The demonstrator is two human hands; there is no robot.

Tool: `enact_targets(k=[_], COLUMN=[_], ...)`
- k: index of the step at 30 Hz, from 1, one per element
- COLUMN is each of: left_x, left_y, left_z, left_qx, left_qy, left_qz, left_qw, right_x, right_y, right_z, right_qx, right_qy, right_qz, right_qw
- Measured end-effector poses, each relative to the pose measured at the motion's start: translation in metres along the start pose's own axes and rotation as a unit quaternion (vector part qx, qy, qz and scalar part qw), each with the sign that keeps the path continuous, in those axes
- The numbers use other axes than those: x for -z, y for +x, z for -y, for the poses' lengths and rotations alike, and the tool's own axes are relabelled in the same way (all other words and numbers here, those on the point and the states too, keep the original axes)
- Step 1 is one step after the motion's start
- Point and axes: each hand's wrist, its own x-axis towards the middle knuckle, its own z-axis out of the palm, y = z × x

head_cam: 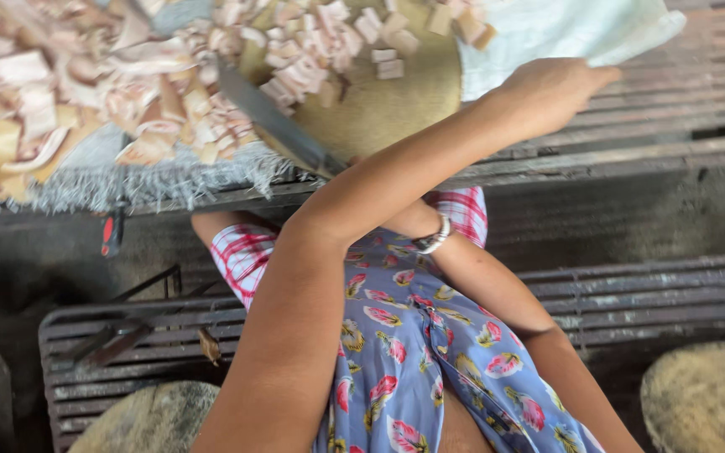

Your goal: The person sits on a low metal bench and uses a large knife to cut strips of pale, processed meat into small cubes on a round wooden cutting board. The cut pieces are pushed aside on the board as the person continues to slice more strips from a pile.

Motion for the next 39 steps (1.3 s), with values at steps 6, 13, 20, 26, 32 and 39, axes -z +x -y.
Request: enact_targets(k=[6,13,20,26,32,39], left_x=[0.183,0.239,0.152,0.137,0.152,0.124], left_y=[-0.133,-0.331,-0.357,-0.375,-0.426,-0.396], left_z=[0.02,0.128,0.197,0.191,0.141,0.142], left_qx=[-0.075,0.346,0.404,0.451,0.43,0.371], left_qy=[-0.224,-0.129,-0.023,-0.156,-0.507,-0.625], left_qz=[-0.249,-0.354,-0.228,-0.254,-0.373,-0.412], left_qw=[0.939,0.859,0.885,0.841,0.648,0.549], right_x=[0.009,0.018,0.015,0.005,0.0,0.014], right_y=[0.029,0.026,0.005,0.007,0.018,0.035], right_z=[0.033,0.05,0.051,0.055,0.048,0.03], right_qx=[-0.438,-0.399,-0.39,-0.443,-0.445,-0.432], right_qy=[0.033,0.009,0.047,-0.038,-0.113,-0.144], right_qz=[0.104,0.004,-0.038,0.025,0.085,0.047], right_qw=[0.892,0.917,0.919,0.895,0.884,0.889])
